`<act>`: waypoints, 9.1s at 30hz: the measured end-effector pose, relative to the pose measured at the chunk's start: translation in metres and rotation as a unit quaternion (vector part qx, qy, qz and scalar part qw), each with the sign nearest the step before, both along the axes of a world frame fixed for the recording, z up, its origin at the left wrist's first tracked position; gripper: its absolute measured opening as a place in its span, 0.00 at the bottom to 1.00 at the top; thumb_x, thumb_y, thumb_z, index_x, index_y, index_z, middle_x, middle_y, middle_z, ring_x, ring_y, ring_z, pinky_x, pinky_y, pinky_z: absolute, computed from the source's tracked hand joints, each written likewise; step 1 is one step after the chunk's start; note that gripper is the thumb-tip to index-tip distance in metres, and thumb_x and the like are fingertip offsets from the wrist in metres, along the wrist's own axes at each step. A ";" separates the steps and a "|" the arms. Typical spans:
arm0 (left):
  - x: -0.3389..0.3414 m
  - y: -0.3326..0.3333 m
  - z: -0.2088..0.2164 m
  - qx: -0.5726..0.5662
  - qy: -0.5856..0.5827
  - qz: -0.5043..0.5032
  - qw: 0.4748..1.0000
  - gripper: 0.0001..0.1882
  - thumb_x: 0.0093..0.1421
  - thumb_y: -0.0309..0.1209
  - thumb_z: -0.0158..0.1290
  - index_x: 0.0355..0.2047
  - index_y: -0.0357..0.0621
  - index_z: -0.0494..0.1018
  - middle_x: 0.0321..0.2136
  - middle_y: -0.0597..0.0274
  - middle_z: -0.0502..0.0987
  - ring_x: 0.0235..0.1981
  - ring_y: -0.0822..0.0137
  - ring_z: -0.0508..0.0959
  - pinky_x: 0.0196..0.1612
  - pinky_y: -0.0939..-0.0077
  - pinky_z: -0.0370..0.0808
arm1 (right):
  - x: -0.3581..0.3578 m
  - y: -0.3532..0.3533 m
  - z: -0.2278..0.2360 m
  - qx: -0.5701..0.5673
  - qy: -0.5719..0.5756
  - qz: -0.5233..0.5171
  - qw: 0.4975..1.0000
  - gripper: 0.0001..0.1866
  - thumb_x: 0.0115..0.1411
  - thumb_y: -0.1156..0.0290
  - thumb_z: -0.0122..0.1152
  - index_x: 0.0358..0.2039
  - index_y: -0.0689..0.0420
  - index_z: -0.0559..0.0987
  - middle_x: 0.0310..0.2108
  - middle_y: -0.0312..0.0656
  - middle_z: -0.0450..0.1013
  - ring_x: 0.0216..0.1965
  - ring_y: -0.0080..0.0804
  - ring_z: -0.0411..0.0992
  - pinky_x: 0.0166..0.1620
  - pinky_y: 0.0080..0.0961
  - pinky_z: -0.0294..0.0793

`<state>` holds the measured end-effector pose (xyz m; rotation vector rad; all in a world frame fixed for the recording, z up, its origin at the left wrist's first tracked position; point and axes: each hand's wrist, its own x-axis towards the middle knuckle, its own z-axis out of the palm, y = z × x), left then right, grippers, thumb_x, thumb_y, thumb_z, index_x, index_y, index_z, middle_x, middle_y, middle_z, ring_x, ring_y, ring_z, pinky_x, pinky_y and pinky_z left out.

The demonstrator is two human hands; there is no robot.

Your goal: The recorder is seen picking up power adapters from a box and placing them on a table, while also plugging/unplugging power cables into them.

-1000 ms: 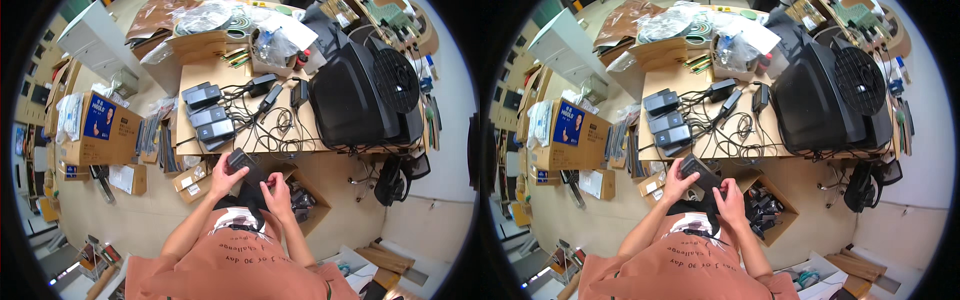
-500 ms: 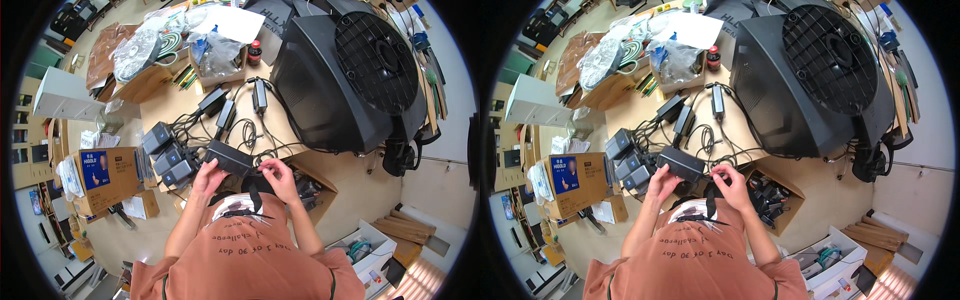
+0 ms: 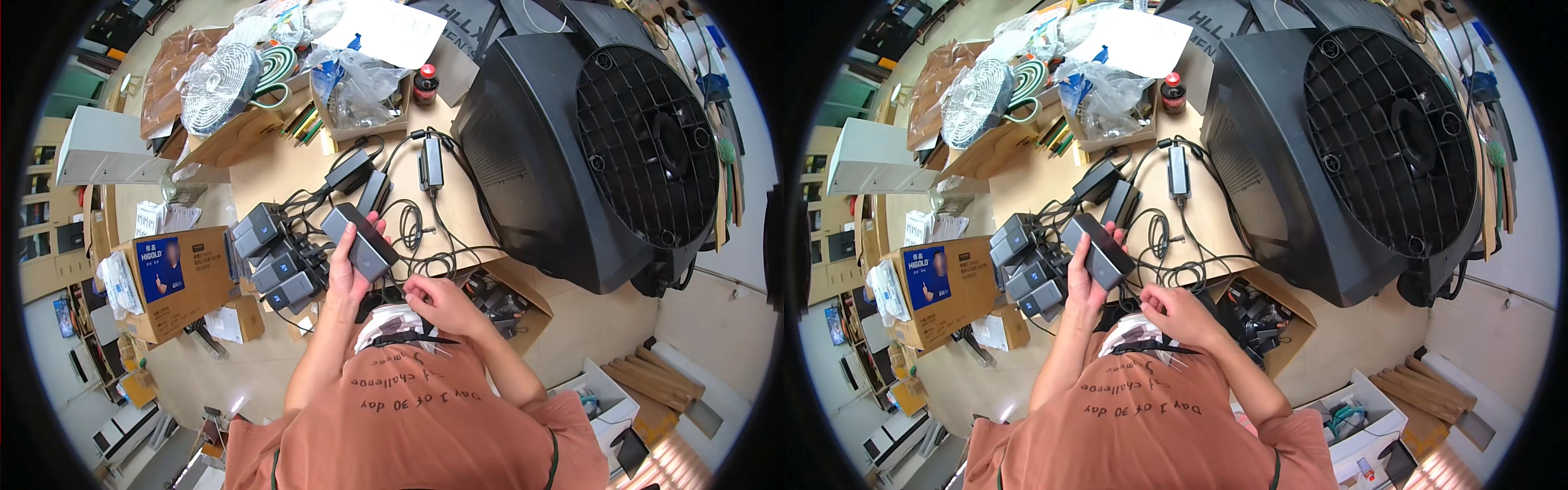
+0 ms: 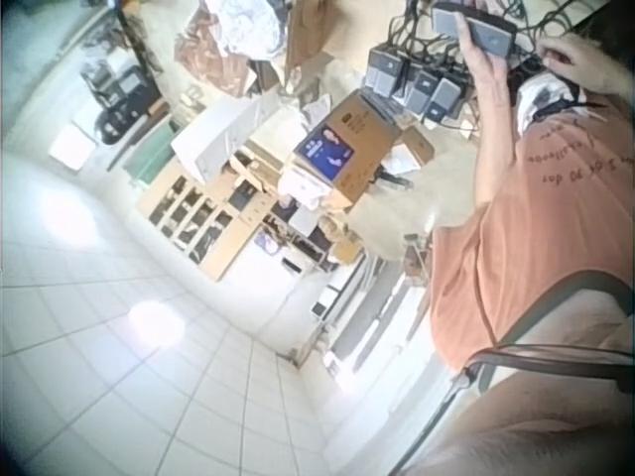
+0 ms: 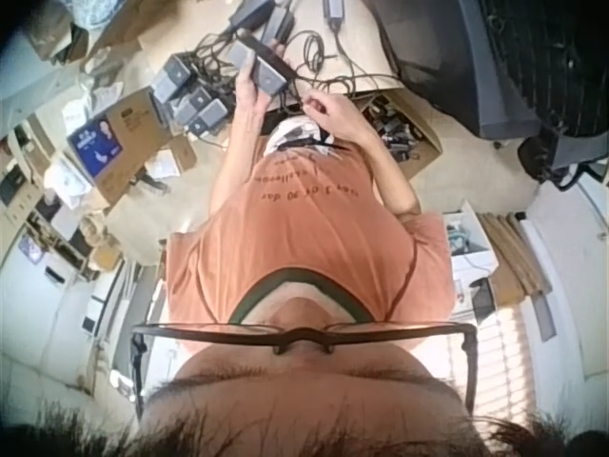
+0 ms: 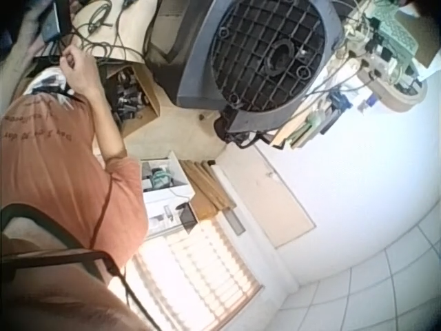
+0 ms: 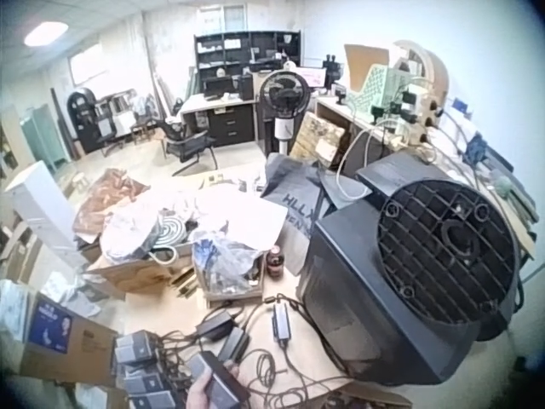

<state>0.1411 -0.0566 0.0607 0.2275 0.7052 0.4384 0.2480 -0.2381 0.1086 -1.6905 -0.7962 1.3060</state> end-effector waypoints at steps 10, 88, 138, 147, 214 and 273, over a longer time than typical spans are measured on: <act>-0.038 0.001 -0.013 0.097 0.021 -0.118 0.988 0.25 0.65 0.41 0.59 0.56 0.37 0.72 0.47 0.58 0.79 0.47 0.67 0.79 0.51 0.71 0.78 | -0.070 0.016 -0.034 -0.012 0.066 -0.135 0.989 0.10 0.66 0.70 0.59 0.40 0.65 0.78 0.27 0.36 0.74 0.26 0.19 0.68 0.31 0.23 0.70; -0.027 0.001 0.020 -0.024 0.121 -0.102 0.987 0.18 0.65 0.43 0.60 0.47 0.46 0.73 0.45 0.59 0.79 0.47 0.58 0.80 0.55 0.46 0.75 | -0.043 -0.030 0.034 0.372 0.149 -0.582 0.708 0.17 0.77 0.56 0.37 0.45 0.54 0.69 0.26 0.33 0.58 0.21 0.18 0.53 0.24 0.18 0.51; -0.096 -0.086 0.012 0.707 0.077 -0.214 0.669 0.33 0.39 0.24 0.75 0.45 0.39 0.71 0.45 0.51 0.72 0.54 0.49 0.75 0.54 0.60 0.75 | -0.105 -0.011 -0.073 0.099 0.376 -0.674 0.629 0.14 0.77 0.56 0.40 0.46 0.49 0.72 0.44 0.39 0.73 0.49 0.33 0.72 0.55 0.36 0.72; -0.066 -0.091 0.010 0.656 -0.125 -0.407 0.624 0.16 0.57 0.26 0.60 0.46 0.40 0.74 0.48 0.49 0.73 0.53 0.50 0.75 0.55 0.60 0.74 | -0.067 -0.090 -0.082 0.012 0.028 -0.602 0.798 0.15 0.76 0.57 0.39 0.45 0.52 0.72 0.39 0.35 0.73 0.40 0.22 0.70 0.45 0.22 0.72; 0.201 0.048 -0.075 0.894 0.057 -0.426 -0.128 0.34 0.53 0.23 0.59 0.62 0.57 0.69 0.62 0.68 0.70 0.65 0.58 0.67 0.66 0.64 0.66 | 0.037 0.061 -0.190 -0.039 -0.252 -0.443 0.860 0.07 0.59 0.71 0.66 0.38 0.54 0.82 0.35 0.45 0.81 0.38 0.51 0.79 0.41 0.45 0.77; 0.234 0.066 -0.062 0.890 0.017 -0.456 -0.014 0.22 0.51 0.30 0.65 0.48 0.52 0.79 0.43 0.64 0.82 0.47 0.57 0.80 0.48 0.62 0.80 | 0.082 0.072 -0.213 0.060 -0.415 -0.467 0.778 0.05 0.56 0.72 0.67 0.33 0.52 0.81 0.29 0.40 0.78 0.35 0.42 0.77 0.38 0.39 0.76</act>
